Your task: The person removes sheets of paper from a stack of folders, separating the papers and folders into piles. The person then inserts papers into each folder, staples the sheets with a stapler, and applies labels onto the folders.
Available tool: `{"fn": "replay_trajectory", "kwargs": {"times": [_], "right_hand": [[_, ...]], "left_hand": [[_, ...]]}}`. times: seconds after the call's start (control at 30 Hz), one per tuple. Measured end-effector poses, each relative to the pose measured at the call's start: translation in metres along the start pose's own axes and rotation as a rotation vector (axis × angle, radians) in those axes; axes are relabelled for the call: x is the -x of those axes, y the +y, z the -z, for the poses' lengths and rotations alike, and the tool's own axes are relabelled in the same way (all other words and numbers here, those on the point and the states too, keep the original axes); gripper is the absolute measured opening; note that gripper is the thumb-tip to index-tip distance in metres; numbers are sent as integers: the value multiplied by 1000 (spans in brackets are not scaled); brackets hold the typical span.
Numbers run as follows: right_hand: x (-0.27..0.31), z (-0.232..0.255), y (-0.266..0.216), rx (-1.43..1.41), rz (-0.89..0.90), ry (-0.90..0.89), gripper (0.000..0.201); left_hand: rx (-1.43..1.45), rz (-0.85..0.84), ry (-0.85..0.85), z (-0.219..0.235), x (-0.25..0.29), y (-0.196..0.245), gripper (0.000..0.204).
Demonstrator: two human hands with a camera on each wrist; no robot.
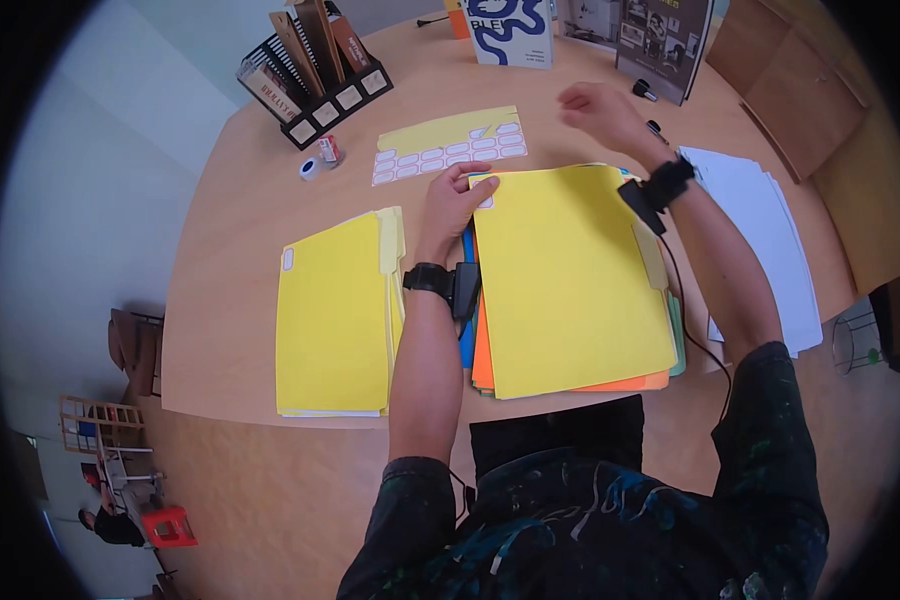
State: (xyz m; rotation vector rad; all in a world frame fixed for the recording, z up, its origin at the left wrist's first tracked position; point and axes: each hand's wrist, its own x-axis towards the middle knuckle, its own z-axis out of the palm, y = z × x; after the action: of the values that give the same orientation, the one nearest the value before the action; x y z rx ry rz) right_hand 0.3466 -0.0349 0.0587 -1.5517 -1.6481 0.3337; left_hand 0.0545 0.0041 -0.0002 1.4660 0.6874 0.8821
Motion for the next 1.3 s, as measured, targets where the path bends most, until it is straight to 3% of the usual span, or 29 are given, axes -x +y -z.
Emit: {"fn": "replay_trajectory", "kwargs": {"times": [0.07,0.1,0.17,0.3,0.4,0.57,0.67,0.7,0.87,0.93,1.03,1.13,1.3], "right_hand": [[-20,-31,-19,174,-23,-208,41],[-24,-44,-21,169,-19,-207,41],[-31,-69,-22,453,-51,-228,43],[-34,-85,-14,470,-20,-332,43],[-33,-86,-5,430,38,-279,41],[-16,-68,-35,-48,18,-240,40],[15,-67,-61,-62,84,-240,43],[23,-70,-63,-55,91,-234,52],[50,-95,-64,-85,40,-223,70],[51,-101,-55,-328,-51,-213,48],[48,-102,-45,-370,-128,-230,35],[48,-101,-41,-397,-162,-187,28],[51,-77,-34,-452,-154,-173,34]], "left_hand": [[-1,-4,7,0,0,0,36],[-13,6,1,0,0,2,36],[-32,13,7,1,1,0,35],[16,-15,9,2,-3,-4,32],[13,5,20,1,-1,-2,30],[9,-19,26,4,-8,-10,27],[80,-32,45,7,-12,-17,25],[106,-50,41,7,-12,-17,25],[133,-28,36,5,-7,-12,24],[131,-34,51,5,-7,-12,24],[103,5,43,6,-5,-9,25],[23,33,29,2,-1,-1,29],[-7,39,-54,2,6,-1,32]]}}
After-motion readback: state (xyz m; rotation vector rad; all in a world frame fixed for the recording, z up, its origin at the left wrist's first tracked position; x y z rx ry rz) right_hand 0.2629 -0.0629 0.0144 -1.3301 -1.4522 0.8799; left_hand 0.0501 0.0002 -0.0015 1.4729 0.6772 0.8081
